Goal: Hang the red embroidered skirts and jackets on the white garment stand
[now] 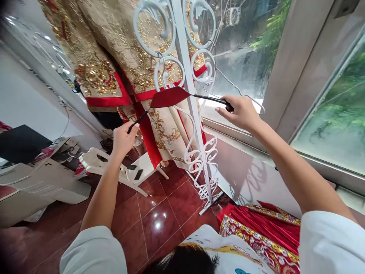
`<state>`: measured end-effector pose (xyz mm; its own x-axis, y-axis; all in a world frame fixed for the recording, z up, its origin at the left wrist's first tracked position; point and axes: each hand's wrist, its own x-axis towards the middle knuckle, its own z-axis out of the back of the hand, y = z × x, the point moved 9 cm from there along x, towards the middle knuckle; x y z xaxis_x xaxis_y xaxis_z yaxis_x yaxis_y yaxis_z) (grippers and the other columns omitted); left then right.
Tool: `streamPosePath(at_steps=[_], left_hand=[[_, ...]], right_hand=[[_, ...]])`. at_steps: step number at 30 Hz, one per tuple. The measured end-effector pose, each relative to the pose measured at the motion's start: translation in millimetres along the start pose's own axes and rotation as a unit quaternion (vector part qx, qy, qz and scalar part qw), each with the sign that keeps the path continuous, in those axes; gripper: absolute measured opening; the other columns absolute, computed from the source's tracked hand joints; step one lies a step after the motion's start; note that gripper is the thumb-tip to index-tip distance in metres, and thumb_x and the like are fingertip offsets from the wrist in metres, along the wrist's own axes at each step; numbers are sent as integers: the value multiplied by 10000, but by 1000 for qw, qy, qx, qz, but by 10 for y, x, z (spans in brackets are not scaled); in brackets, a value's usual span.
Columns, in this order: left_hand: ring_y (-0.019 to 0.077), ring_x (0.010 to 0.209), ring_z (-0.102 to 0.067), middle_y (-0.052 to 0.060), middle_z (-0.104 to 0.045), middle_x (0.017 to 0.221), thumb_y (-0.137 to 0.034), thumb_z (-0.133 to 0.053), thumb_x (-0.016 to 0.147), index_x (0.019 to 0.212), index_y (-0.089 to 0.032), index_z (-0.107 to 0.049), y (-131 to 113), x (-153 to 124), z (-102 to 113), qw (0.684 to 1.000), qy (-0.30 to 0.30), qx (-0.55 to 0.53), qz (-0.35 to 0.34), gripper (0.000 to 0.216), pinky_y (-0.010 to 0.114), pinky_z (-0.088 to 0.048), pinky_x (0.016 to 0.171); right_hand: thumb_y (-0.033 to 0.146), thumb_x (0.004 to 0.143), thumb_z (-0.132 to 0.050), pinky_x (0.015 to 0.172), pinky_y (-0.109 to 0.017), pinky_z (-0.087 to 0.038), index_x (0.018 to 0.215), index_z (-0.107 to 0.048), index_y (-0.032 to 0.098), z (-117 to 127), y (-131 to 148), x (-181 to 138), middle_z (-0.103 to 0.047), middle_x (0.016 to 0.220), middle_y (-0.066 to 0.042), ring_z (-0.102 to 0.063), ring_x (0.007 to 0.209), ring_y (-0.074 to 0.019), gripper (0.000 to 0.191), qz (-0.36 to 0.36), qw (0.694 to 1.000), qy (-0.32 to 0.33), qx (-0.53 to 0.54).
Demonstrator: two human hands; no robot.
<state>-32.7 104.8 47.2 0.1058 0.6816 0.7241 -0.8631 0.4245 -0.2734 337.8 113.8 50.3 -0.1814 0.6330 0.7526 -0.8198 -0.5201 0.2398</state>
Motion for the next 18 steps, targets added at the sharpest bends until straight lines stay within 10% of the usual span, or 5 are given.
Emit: streamPosePath(at_steps=[10, 18], left_hand=[[61, 577, -354, -37, -421, 597, -436, -401, 923, 784, -130, -607, 19, 78, 72, 996, -37, 83, -22, 394, 225, -269, 589], [163, 781, -577, 22, -633, 819, -414, -416, 911, 940, -149, -634, -13, 0, 7, 994, -33, 104, -23, 345, 274, -398, 712]], right_hand=[[415, 917, -350, 635, -303, -351, 885, -615, 188, -142, 75, -205, -550, 676, -52, -503, 644, -164, 350, -71, 992, -98, -29], [416, 931, -313, 858, -430, -432, 1329, -454, 225, -88, 98, -366, -556, 1154, -128, -525, 1081, -282, 464, -99, 989, -64, -94]])
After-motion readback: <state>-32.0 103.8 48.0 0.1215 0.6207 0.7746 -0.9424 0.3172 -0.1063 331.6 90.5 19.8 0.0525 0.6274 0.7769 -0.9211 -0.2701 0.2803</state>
